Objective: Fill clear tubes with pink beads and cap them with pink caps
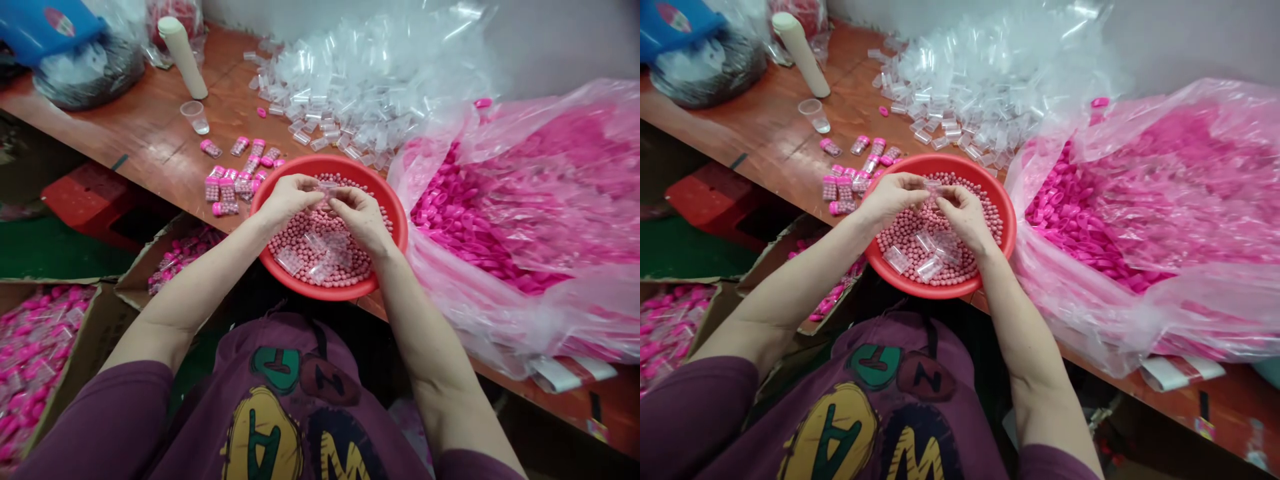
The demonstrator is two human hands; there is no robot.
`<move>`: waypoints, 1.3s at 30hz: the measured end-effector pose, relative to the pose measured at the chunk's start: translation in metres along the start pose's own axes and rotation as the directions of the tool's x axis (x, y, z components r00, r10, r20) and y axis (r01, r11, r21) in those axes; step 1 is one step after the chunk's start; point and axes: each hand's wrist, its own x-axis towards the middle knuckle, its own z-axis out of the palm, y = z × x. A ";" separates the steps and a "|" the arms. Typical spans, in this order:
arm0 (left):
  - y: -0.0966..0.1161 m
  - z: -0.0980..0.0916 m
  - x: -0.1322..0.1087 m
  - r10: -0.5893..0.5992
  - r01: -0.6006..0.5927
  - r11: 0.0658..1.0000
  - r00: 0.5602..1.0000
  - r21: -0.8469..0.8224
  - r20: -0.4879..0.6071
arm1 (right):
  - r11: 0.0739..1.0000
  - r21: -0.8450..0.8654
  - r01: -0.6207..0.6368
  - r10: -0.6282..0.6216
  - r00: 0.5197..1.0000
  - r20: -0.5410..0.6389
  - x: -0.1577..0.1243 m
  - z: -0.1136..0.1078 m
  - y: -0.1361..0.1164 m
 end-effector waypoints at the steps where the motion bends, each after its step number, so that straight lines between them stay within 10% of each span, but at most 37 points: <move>1: -0.002 0.003 0.000 0.004 -0.004 1.000 1.000 -0.010 -0.002 | 1.000 0.007 0.011 -0.011 1.000 -0.025 0.001 0.000 0.001; 7: -0.016 0.011 0.007 0.303 -0.284 0.931 0.952 0.229 -0.051 | 0.977 -0.154 0.148 -0.167 0.979 -0.117 0.003 -0.001 0.008; 12: -0.020 0.009 0.003 0.611 -0.513 0.403 0.768 0.758 0.194 | 0.684 -0.625 0.376 -0.482 0.876 0.000 0.007 -0.007 0.021; 15: -0.014 0.007 0.003 0.460 -0.438 0.271 0.841 0.857 0.285 | 0.522 -0.743 0.418 -0.505 0.854 0.126 0.008 -0.006 0.027; 18: -0.005 -0.001 0.014 0.167 -0.382 0.432 0.924 0.817 0.344 | 0.428 -0.795 0.430 -0.430 0.871 0.239 0.007 -0.002 0.028; 22: 0.002 -0.018 0.037 -0.121 -0.183 0.765 0.901 0.617 0.417 | 0.369 -0.824 0.430 -0.303 0.894 0.330 0.002 0.009 0.024; 25: 0.001 -0.019 0.051 -0.161 -0.126 0.816 0.888 0.564 0.430 | 0.400 -0.813 0.423 -0.279 0.901 0.331 0.001 0.011 0.017; 30: -0.001 0.007 0.060 -0.067 -0.360 0.409 0.904 0.838 0.422 | 0.640 -0.664 0.387 -0.493 0.869 0.032 0.002 -0.037 0.010; 34: -0.014 0.029 0.060 -0.017 -0.424 0.158 0.902 0.892 0.432 | 0.882 -0.459 0.104 -0.337 0.821 -0.461 -0.006 -0.126 0.018; 39: -0.036 0.064 0.063 -0.060 -0.491 0.104 0.865 0.865 0.499 | 0.633 -0.609 -0.477 -0.017 0.779 -0.627 -0.012 -0.184 0.033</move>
